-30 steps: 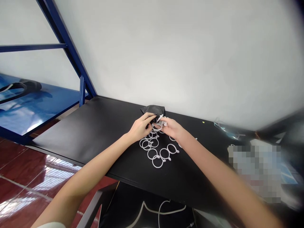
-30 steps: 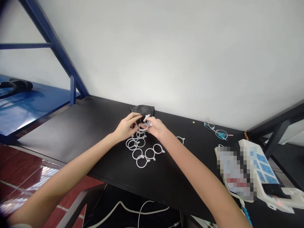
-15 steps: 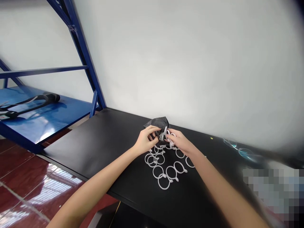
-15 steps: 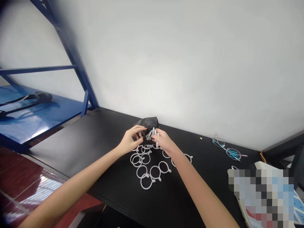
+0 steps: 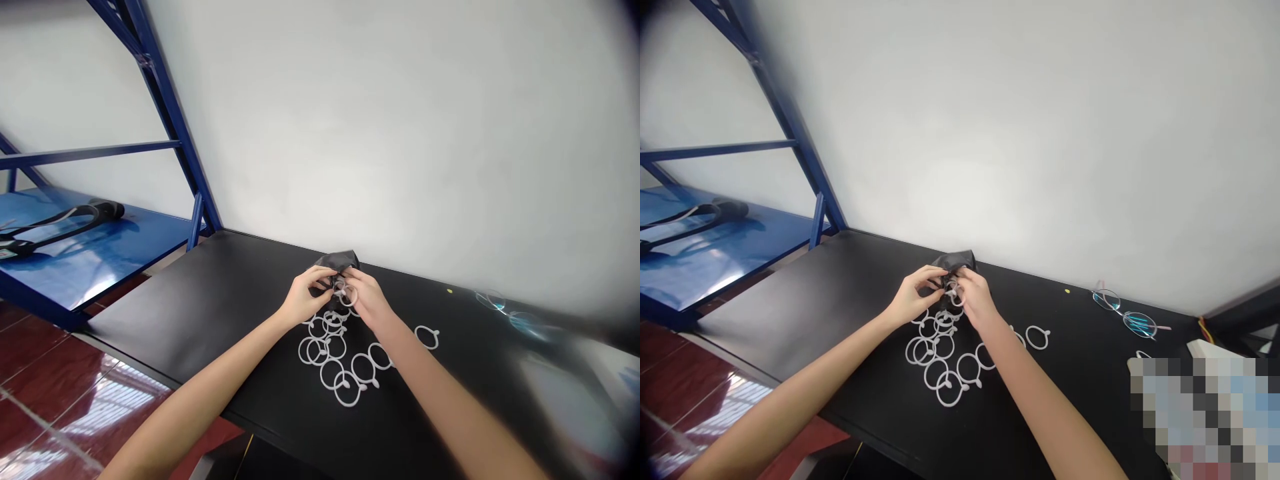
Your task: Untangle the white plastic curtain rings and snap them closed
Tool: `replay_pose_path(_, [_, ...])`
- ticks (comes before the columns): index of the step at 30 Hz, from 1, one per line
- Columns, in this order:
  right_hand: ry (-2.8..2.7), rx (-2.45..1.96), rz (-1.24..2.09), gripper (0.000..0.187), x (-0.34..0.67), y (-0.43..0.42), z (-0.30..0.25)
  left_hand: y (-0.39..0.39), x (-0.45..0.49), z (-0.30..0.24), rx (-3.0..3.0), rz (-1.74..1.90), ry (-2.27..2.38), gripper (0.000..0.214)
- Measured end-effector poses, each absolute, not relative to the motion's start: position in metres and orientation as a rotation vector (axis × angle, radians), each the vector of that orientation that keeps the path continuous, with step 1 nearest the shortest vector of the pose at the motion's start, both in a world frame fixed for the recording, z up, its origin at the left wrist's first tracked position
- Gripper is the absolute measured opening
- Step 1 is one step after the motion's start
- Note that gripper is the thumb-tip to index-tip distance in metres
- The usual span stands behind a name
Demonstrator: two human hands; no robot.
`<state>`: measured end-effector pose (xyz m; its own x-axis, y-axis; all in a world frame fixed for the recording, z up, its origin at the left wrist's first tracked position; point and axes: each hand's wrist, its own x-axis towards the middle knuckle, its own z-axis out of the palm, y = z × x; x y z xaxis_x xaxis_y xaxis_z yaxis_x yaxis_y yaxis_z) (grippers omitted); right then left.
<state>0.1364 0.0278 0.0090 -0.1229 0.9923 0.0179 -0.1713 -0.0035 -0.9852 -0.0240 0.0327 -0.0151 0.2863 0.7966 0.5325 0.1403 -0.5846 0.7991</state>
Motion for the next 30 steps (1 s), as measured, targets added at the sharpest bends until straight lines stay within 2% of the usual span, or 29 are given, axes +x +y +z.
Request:
replay_pose_path(4, [-1.297,-1.117,1.284,0.029,0.135,0.028,0.005,0.037,-0.024,-0.019,1.831,1.351,0.833,0.033])
replay_pose_path(8, [-1.637,-1.297,0.891,0.034,0.152,0.022,0.01,0.043,-0.027,-0.02,1.711,1.374,0.872,0.031])
replay_pose_path(13, [-2.03,-1.413,0.476,0.024,0.166,0.008,0.023,0.046,-0.029,-0.022,1.73,1.378,0.934,0.036])
replay_pose_path(18, [-2.206,-1.447,0.46,0.004,0.165,0.008,0.018,0.043,-0.028,-0.025,1.863,1.351,0.934,0.033])
replay_pose_path(22, [-2.192,-1.41,0.544,0.016,0.169,0.016,0.009,0.04,-0.027,-0.023,1.959,1.348,0.935,0.041])
replay_pose_path(27, [-2.184,-1.434,0.727,0.01,0.177,0.021,0.005,0.039,-0.027,-0.022,2.059,1.321,0.933,0.049])
replay_pose_path(30, [-2.2,-1.495,0.712,0.007,0.174,0.019,0.006,0.038,-0.027,-0.023,2.128,1.316,0.951,0.053])
